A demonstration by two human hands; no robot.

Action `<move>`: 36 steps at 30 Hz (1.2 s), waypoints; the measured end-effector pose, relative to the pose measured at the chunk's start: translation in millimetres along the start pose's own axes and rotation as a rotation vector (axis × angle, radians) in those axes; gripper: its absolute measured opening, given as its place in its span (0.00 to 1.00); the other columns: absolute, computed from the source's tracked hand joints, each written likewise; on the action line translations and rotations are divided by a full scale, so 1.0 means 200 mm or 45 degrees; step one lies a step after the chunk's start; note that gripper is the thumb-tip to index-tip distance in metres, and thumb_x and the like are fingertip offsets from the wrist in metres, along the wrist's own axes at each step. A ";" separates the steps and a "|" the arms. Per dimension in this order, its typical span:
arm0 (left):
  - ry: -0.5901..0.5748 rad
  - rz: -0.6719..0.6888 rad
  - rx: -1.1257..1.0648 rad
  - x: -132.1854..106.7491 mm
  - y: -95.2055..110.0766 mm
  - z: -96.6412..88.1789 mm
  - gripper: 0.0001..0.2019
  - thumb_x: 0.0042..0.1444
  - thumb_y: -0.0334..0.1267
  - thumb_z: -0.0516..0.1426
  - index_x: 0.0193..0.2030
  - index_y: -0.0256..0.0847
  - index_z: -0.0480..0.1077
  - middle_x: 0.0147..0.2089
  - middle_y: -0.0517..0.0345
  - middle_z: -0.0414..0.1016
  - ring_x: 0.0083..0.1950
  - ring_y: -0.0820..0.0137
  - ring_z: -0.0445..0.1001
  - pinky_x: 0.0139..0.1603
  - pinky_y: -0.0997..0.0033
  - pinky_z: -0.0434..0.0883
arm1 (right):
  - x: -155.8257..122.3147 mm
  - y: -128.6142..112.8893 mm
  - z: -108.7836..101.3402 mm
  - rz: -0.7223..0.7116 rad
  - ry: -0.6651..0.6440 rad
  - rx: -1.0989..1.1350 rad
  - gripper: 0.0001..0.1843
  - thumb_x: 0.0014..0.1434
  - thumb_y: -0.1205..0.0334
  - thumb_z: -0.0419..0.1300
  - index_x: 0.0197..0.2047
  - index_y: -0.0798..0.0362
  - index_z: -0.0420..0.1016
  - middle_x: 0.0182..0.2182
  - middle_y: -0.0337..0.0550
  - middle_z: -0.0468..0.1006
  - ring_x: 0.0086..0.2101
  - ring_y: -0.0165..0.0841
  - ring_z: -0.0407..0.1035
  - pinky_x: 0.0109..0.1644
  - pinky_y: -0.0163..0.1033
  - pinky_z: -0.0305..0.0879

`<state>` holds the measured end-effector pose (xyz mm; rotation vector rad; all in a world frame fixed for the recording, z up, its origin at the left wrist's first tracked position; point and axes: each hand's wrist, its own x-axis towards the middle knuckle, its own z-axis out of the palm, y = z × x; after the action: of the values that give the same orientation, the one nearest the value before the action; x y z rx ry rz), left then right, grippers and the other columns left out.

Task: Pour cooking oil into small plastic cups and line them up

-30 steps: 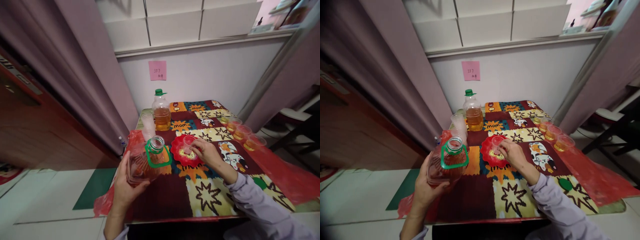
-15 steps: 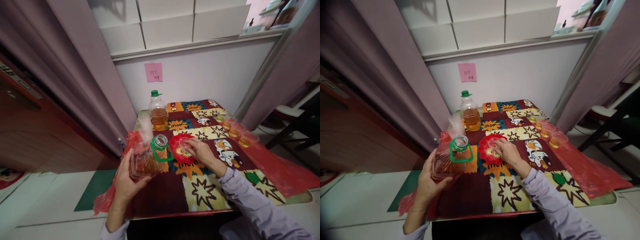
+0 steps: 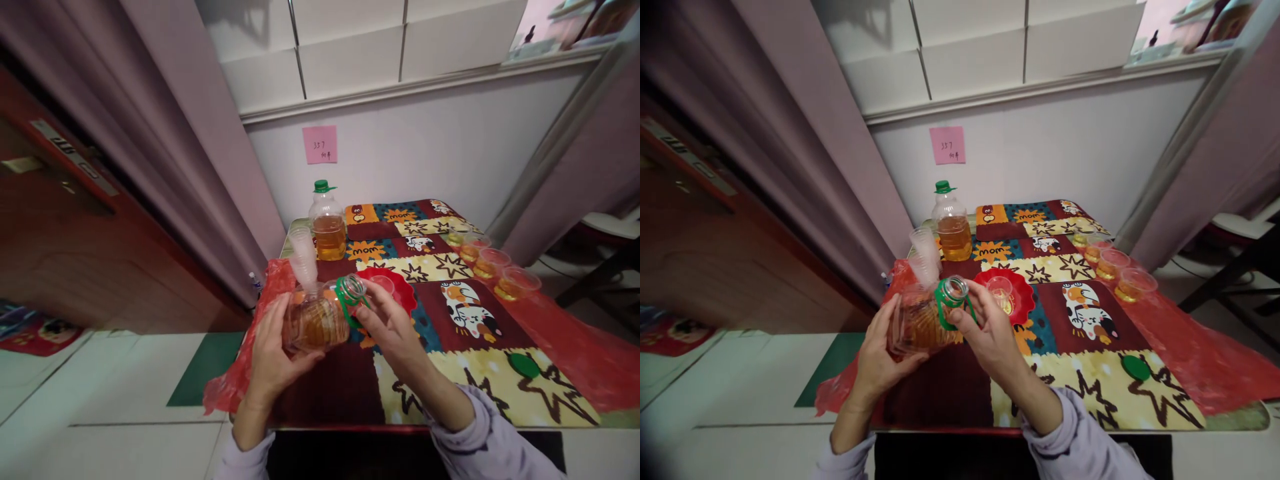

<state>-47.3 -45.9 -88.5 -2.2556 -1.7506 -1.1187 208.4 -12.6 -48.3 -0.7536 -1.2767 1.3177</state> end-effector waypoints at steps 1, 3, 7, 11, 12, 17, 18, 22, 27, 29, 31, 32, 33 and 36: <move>-0.007 0.021 0.030 0.00 0.01 0.00 0.57 0.48 0.64 0.69 0.79 0.44 0.51 0.74 0.38 0.66 0.73 0.43 0.67 0.72 0.39 0.65 | -0.01 0.01 0.03 -0.012 0.021 -0.007 0.30 0.65 0.40 0.65 0.64 0.46 0.72 0.64 0.50 0.77 0.63 0.45 0.72 0.66 0.50 0.72; -0.012 0.057 0.074 0.01 0.03 0.01 0.57 0.47 0.64 0.70 0.79 0.44 0.52 0.74 0.38 0.66 0.73 0.42 0.67 0.72 0.39 0.65 | -0.03 0.04 0.08 -0.037 0.085 -0.025 0.30 0.68 0.40 0.62 0.67 0.45 0.70 0.67 0.49 0.74 0.65 0.45 0.70 0.67 0.50 0.71; -0.018 0.072 0.099 0.02 0.05 0.02 0.57 0.47 0.64 0.70 0.78 0.44 0.52 0.73 0.38 0.67 0.72 0.42 0.68 0.70 0.39 0.67 | -0.07 0.12 0.10 -0.062 0.162 0.063 0.36 0.68 0.39 0.61 0.73 0.45 0.62 0.70 0.49 0.70 0.69 0.45 0.65 0.71 0.51 0.66; -0.018 0.023 0.108 0.02 0.05 0.03 0.57 0.47 0.65 0.69 0.78 0.45 0.52 0.74 0.38 0.66 0.71 0.41 0.68 0.70 0.38 0.67 | -0.08 0.20 0.12 -0.041 0.162 0.130 0.42 0.67 0.38 0.61 0.76 0.45 0.56 0.72 0.49 0.66 0.71 0.46 0.61 0.73 0.52 0.63; -0.014 0.024 0.111 0.02 0.05 0.04 0.57 0.47 0.65 0.69 0.78 0.45 0.52 0.74 0.38 0.66 0.71 0.41 0.68 0.70 0.38 0.67 | -0.08 0.21 0.13 -0.029 0.168 0.150 0.43 0.67 0.38 0.62 0.77 0.45 0.53 0.73 0.49 0.65 0.71 0.45 0.60 0.74 0.52 0.62; 0.016 0.051 0.138 0.01 0.06 0.04 0.59 0.47 0.64 0.70 0.79 0.45 0.49 0.73 0.36 0.66 0.71 0.40 0.68 0.69 0.37 0.67 | -0.06 0.26 0.17 -0.034 0.131 0.296 0.51 0.62 0.31 0.63 0.78 0.42 0.50 0.72 0.50 0.67 0.71 0.46 0.61 0.73 0.54 0.63; 0.022 0.044 0.138 0.01 0.06 0.03 0.59 0.48 0.64 0.70 0.80 0.44 0.48 0.74 0.36 0.66 0.72 0.40 0.68 0.69 0.37 0.67 | -0.06 0.27 0.17 -0.062 0.080 0.318 0.54 0.58 0.28 0.66 0.77 0.42 0.53 0.70 0.51 0.69 0.70 0.48 0.62 0.72 0.55 0.64; 0.033 0.036 0.111 -0.01 0.04 0.01 0.59 0.48 0.62 0.70 0.80 0.46 0.48 0.74 0.37 0.66 0.72 0.41 0.67 0.70 0.37 0.67 | -0.03 0.30 0.17 -0.126 0.008 0.200 0.54 0.50 0.34 0.74 0.73 0.44 0.62 0.65 0.52 0.75 0.69 0.50 0.63 0.73 0.57 0.61; 0.009 0.057 0.098 -0.01 0.03 0.01 0.60 0.47 0.62 0.71 0.80 0.47 0.47 0.74 0.37 0.65 0.73 0.41 0.67 0.70 0.36 0.68 | 0.03 0.26 0.18 -0.130 -0.013 0.155 0.42 0.53 0.35 0.73 0.65 0.43 0.72 0.56 0.48 0.82 0.60 0.50 0.74 0.68 0.56 0.69; -0.017 0.063 0.084 -0.01 0.03 0.00 0.60 0.47 0.62 0.71 0.80 0.47 0.47 0.74 0.37 0.65 0.73 0.41 0.66 0.70 0.36 0.67 | 0.05 0.23 0.19 -0.118 -0.063 0.241 0.43 0.53 0.34 0.72 0.66 0.43 0.72 0.55 0.47 0.83 0.59 0.50 0.75 0.66 0.56 0.72; -0.084 0.050 0.047 -0.01 0.03 -0.02 0.61 0.46 0.63 0.71 0.81 0.48 0.46 0.76 0.38 0.63 0.74 0.40 0.65 0.71 0.35 0.66 | 0.05 0.21 0.20 -0.118 -0.059 0.243 0.43 0.55 0.34 0.71 0.68 0.42 0.70 0.57 0.47 0.82 0.60 0.50 0.75 0.67 0.57 0.71; -0.126 0.038 0.014 -0.02 0.02 -0.04 0.63 0.44 0.65 0.71 0.81 0.49 0.46 0.77 0.38 0.62 0.75 0.40 0.64 0.72 0.35 0.65 | 0.05 0.21 0.20 -0.129 -0.047 0.215 0.43 0.55 0.35 0.71 0.69 0.42 0.69 0.58 0.47 0.81 0.61 0.49 0.74 0.68 0.56 0.70; -0.153 0.018 -0.029 -0.02 0.01 -0.05 0.63 0.43 0.68 0.70 0.81 0.49 0.47 0.78 0.39 0.60 0.75 0.40 0.63 0.73 0.35 0.64 | 0.05 0.21 0.20 -0.142 -0.035 0.183 0.42 0.56 0.36 0.70 0.69 0.42 0.68 0.59 0.47 0.80 0.61 0.49 0.74 0.69 0.56 0.69; -0.030 -0.191 -0.169 -0.05 -0.06 -0.09 0.54 0.47 0.72 0.65 0.76 0.49 0.59 0.77 0.43 0.62 0.76 0.42 0.61 0.76 0.36 0.58 | 0.04 0.25 0.19 -0.169 0.038 0.141 0.40 0.57 0.37 0.70 0.67 0.43 0.69 0.62 0.49 0.78 0.62 0.49 0.72 0.71 0.57 0.66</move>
<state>-67.8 -58.9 -85.7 -2.2500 -1.9384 -1.2764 157.1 -5.2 -85.8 -0.5986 -1.1994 1.2541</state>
